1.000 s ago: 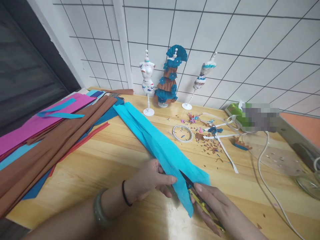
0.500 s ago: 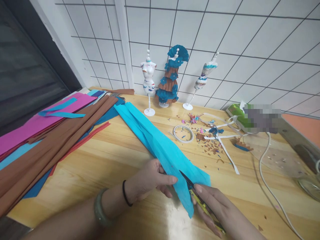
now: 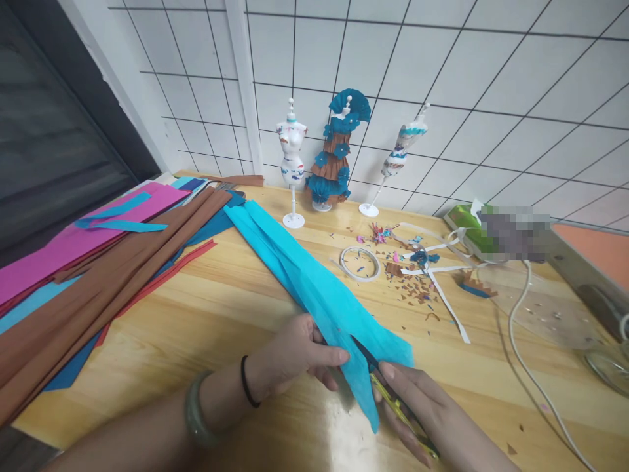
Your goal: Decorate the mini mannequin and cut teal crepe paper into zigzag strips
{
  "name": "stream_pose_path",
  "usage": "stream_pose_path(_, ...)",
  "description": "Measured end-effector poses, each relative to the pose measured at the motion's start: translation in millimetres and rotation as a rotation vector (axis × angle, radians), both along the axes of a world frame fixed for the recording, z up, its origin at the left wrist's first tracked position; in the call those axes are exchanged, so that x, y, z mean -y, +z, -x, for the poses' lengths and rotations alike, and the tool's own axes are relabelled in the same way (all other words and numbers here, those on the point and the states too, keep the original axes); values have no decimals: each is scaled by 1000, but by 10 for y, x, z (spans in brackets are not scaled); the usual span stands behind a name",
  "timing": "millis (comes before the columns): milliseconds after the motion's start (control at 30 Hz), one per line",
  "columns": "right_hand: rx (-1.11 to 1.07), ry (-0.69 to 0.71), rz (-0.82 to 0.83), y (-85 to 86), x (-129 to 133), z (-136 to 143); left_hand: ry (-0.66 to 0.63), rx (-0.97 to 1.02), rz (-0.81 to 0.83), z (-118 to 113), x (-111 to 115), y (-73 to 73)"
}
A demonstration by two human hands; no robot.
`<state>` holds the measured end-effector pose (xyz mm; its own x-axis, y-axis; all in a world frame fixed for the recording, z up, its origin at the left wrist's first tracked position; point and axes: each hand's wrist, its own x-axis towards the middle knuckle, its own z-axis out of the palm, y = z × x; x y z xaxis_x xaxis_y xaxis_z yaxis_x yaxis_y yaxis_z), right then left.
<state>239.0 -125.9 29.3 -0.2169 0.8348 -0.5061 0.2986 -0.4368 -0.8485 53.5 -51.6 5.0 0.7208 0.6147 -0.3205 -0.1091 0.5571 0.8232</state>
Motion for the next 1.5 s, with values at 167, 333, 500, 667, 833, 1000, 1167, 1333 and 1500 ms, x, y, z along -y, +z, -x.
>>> stream_pose_path(167,-8,1,-45,-28,-15,11,-14,-10,11,-2,16,2)
stream_pose_path(333,-51,4,-42,-19,-30,30,-5,-27,1,-4,18,22)
stream_pose_path(500,-66,16,-46,-11,-34,31,-11,-39,-6,3,14,23)
stream_pose_path(667,-60,11,-51,-21,-36,36,-13,-40,-14,-5,12,-6)
stream_pose_path(833,-34,3,-41,-12,-36,45,-11,-43,-14,-5,14,-11)
stream_pose_path(1000,32,-8,-39,-34,-24,43,-4,-42,-18,-9,19,0)
stream_pose_path(1167,32,-35,-13,-78,-7,40,-5,-42,-10,-13,22,-7)
stream_pose_path(1333,29,-28,-19,-72,-9,32,-9,-33,-14,-4,24,-8)
stream_pose_path(1500,33,-46,9,-99,-14,30,-8,-41,-14,0,22,1)
